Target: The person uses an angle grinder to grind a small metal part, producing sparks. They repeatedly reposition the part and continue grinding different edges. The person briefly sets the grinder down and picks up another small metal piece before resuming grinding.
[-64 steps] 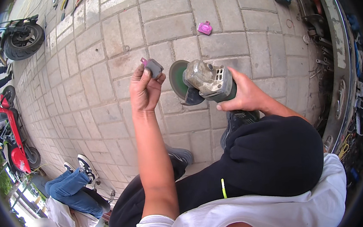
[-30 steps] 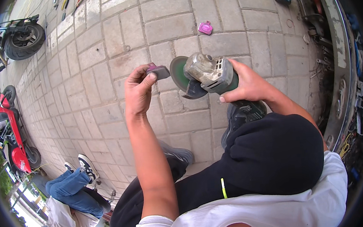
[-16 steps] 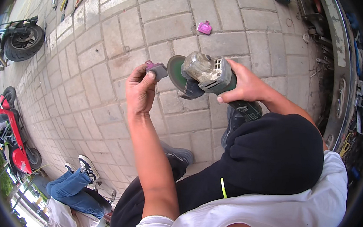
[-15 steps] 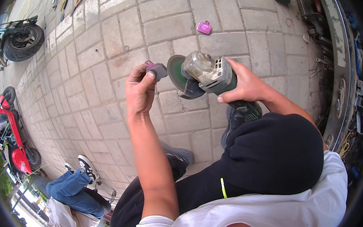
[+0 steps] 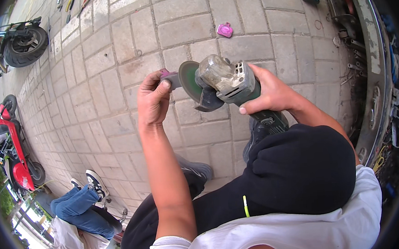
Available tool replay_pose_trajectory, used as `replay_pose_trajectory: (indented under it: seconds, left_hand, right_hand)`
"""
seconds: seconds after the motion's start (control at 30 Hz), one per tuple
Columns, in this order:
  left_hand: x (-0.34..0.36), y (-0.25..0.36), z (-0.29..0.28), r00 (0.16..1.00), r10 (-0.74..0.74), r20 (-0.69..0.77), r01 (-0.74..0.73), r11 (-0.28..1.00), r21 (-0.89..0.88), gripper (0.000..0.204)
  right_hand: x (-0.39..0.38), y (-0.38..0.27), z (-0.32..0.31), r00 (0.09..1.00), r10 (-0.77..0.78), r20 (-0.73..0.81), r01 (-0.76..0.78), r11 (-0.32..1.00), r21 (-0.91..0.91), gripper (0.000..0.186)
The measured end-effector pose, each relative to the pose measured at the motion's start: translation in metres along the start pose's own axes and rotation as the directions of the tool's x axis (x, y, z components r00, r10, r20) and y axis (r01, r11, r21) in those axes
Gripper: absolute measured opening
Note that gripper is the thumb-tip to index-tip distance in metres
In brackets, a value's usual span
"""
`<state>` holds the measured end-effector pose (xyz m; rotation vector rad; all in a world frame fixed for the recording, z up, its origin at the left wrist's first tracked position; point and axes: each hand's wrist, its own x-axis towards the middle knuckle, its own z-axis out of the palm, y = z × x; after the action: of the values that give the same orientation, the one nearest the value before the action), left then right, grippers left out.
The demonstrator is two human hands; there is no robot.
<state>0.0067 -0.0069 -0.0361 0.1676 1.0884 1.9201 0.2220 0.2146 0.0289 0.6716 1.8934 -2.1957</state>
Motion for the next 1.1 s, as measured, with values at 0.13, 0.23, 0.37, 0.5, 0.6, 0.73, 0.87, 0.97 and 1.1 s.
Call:
replay_pose_trajectory:
  seconds: [0.13, 0.23, 0.37, 0.5, 0.6, 0.73, 0.87, 0.97, 1.1]
  left_hand:
    - [0.001, 0.002, 0.006, 1.000, 0.010, -0.012, -0.009, 0.999, 0.035, 0.026]
    - [0.001, 0.000, 0.008, 0.996, 0.025, -0.091, -0.036, 0.992, -0.119, 0.024]
    - [0.006, -0.009, 0.009, 0.991, -0.036, -0.130, -0.003, 0.959, -0.283, 0.021]
    - [0.007, -0.015, 0.018, 0.989, -0.092, -0.116, 0.048, 0.941, -0.335, 0.020]
    - [0.009, -0.016, 0.024, 0.989, -0.075, -0.125, 0.029, 0.941, -0.337, 0.020]
    - [0.008, -0.017, 0.027, 0.981, -0.079, -0.178, 0.023, 0.954, -0.298, 0.021]
    - [0.005, -0.019, 0.026, 0.986, -0.032, -0.165, -0.013, 0.964, -0.264, 0.023]
    - [0.004, -0.017, 0.019, 0.991, -0.031, -0.127, -0.009, 0.952, -0.305, 0.024]
    - [0.005, -0.015, 0.020, 0.993, -0.033, -0.114, -0.003, 0.952, -0.306, 0.024]
  right_hand:
    - [0.002, -0.004, 0.001, 0.999, 0.025, -0.021, -0.026, 0.999, -0.026, 0.081]
    - [0.001, 0.001, 0.000, 0.999, 0.008, -0.054, -0.009, 1.000, -0.018, 0.082]
    - [-0.002, 0.013, 0.001, 0.995, -0.027, -0.094, 0.029, 0.999, 0.022, 0.084]
    - [0.001, 0.013, 0.005, 0.987, -0.081, -0.140, 0.079, 0.997, -0.021, 0.085]
    - [0.005, 0.013, 0.006, 0.982, -0.118, -0.148, 0.106, 0.991, -0.081, 0.086]
    - [0.010, 0.009, 0.009, 0.979, -0.147, -0.138, 0.122, 0.976, -0.180, 0.087]
    - [0.013, 0.011, 0.010, 0.979, -0.157, -0.130, 0.125, 0.965, -0.230, 0.089]
    - [0.011, 0.014, 0.011, 0.975, -0.167, -0.147, 0.138, 0.972, -0.189, 0.089]
    - [0.010, 0.015, 0.009, 0.979, -0.156, -0.132, 0.137, 0.980, -0.142, 0.088]
